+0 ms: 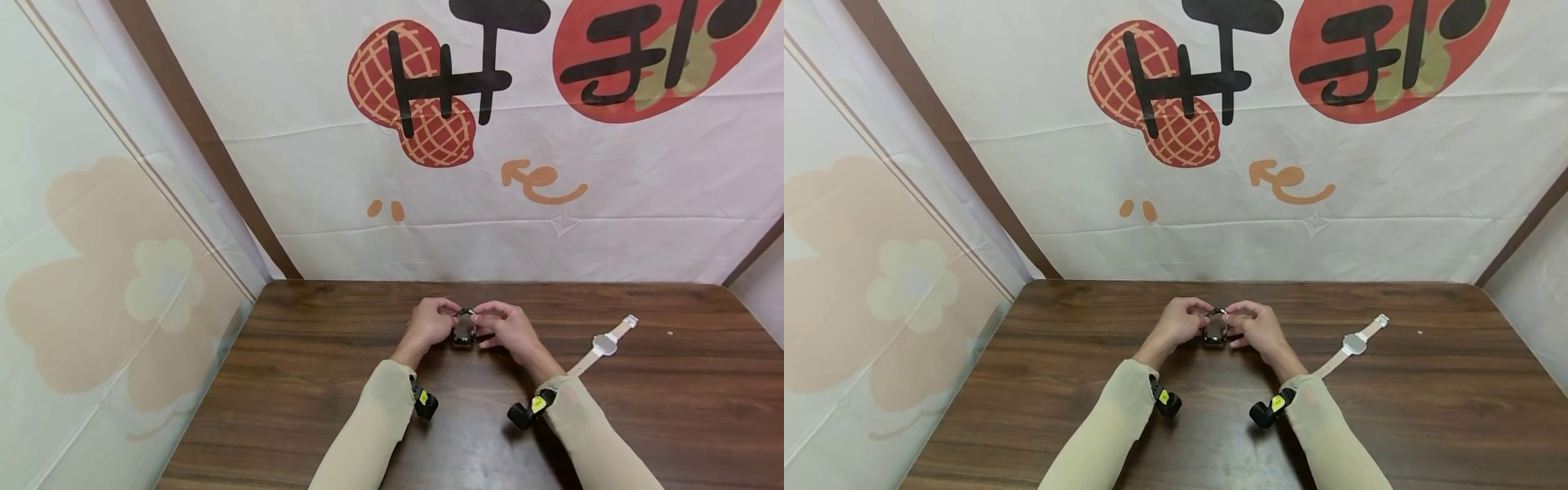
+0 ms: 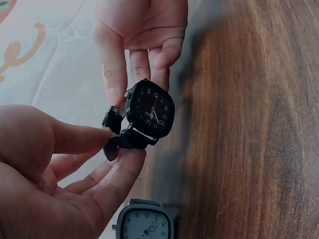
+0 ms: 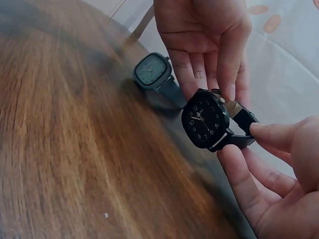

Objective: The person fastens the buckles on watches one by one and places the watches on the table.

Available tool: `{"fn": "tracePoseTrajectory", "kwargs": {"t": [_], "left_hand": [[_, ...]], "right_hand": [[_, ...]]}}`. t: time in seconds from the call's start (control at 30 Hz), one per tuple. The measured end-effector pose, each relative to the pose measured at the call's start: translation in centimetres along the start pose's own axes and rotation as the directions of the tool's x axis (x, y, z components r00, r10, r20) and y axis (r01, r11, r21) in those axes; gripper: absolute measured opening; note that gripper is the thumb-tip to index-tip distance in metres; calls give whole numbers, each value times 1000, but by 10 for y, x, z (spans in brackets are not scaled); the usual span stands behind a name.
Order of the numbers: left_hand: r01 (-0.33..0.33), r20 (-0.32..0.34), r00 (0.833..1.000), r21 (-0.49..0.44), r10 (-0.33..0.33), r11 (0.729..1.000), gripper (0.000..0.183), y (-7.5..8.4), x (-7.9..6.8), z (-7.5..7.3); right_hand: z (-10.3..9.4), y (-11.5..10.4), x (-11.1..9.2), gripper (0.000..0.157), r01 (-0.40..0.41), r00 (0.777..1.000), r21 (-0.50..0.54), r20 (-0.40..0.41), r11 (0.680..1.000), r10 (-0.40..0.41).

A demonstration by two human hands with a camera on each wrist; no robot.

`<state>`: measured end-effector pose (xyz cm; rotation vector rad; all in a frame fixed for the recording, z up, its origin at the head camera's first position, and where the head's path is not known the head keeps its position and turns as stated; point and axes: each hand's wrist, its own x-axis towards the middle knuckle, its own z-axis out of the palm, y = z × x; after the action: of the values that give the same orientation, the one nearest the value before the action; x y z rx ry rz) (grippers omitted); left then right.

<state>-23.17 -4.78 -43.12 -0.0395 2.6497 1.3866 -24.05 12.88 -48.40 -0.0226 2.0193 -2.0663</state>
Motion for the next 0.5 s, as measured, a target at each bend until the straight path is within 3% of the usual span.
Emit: {"fn": "tracePoseTrajectory", "kwargs": {"t": [0.3, 0.5], "left_hand": [[-54, -11, 998, 89, 55, 995, 18, 2, -1, 2], [-35, -23, 999, 105, 37, 994, 23, 1, 2, 5]], "right_hand": [[3, 2, 2, 25, -3, 1000, -37, -30, 999, 2], [5, 1, 1, 25, -3, 999, -54, -44, 999, 1]]}}
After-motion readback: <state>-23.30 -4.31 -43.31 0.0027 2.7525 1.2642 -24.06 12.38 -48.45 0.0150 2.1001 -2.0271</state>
